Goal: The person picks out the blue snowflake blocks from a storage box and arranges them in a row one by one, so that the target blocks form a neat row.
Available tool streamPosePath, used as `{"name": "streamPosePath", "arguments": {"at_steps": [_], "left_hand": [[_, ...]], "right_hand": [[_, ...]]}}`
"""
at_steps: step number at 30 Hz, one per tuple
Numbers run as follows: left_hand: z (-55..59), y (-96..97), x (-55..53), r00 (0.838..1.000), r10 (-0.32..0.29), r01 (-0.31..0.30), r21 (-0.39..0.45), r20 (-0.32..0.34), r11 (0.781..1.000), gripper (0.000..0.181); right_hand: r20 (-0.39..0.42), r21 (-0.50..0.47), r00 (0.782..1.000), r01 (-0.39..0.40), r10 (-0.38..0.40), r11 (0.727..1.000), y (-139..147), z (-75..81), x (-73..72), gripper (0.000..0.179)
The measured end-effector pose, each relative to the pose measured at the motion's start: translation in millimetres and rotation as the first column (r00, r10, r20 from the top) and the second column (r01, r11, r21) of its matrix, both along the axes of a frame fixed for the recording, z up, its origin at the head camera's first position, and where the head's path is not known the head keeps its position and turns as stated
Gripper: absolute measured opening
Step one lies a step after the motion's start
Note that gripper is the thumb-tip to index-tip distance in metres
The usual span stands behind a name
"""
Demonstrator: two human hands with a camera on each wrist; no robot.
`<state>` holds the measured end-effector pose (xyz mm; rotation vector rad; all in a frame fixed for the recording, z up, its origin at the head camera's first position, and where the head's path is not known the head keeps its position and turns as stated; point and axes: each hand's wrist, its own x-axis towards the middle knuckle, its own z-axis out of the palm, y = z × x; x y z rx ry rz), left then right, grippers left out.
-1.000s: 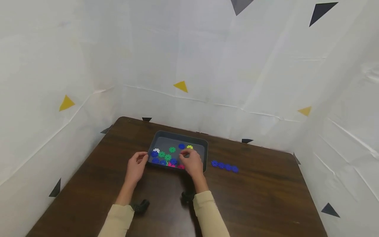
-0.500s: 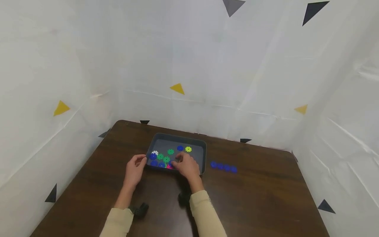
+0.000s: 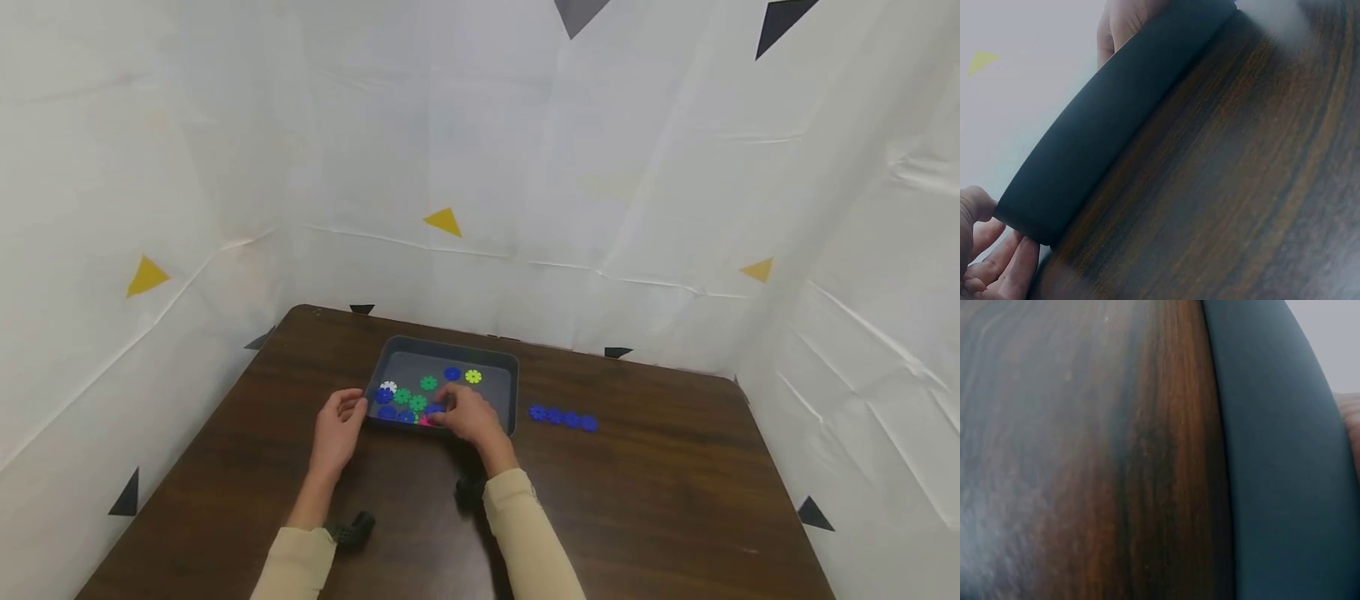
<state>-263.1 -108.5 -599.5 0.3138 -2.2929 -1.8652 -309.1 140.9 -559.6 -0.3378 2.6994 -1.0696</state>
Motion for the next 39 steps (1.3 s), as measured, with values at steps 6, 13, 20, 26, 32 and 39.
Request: {"name": "streamPosePath", "arguments": {"at_steps": [6, 13, 20, 26, 32, 39], "left_hand": [[-3.4, -2.5, 1.2, 1.0, -0.001, 0.001, -0.019, 0.006, 1.0, 0.035], [-6.3, 1.4, 4.7, 1.0, -0.01, 0.01, -0.016, 0.008, 1.0, 0.037], [-3.7, 5.0, 2.1, 1.0, -0.012, 0.012, -0.015, 0.002, 1.0, 0.035], [-4.0, 6.3, 1.2, 1.0, 0.001, -0.001, -0.009, 0.003, 1.0, 0.032], [-3.0, 5.1, -1.2, 1.0, 0.003, -0.004, -0.019, -0.025, 1.0, 0.032], [-5.8, 4.6, -3.6, 1.0, 0.013, -0.013, -0.02, -0.021, 1.0, 0.037]], "right_hand": [[0.003, -0.025, 1.0, -0.004, 0.004, 1.0, -1, -4.9, -1.0, 0.029], [-0.055, -0.029, 0.998, -0.031, 0.029, 0.999, 4, -12.6, 3.9, 0.018], [-0.083, -0.057, 0.997, -0.012, 0.007, 0.998, 8, -12.4, 5.6, 0.014], [-0.093, -0.113, 0.996, -0.011, 0.001, 0.994, 10, -8.8, 7.4, 0.012], [-0.14, -0.154, 0.99, 0.004, -0.026, 0.988, 11, -7.8, 7.4, 0.01], [-0.244, -0.199, 0.961, 0.08, -0.128, 0.977, 12, -5.4, 9.5, 0.007]]}}
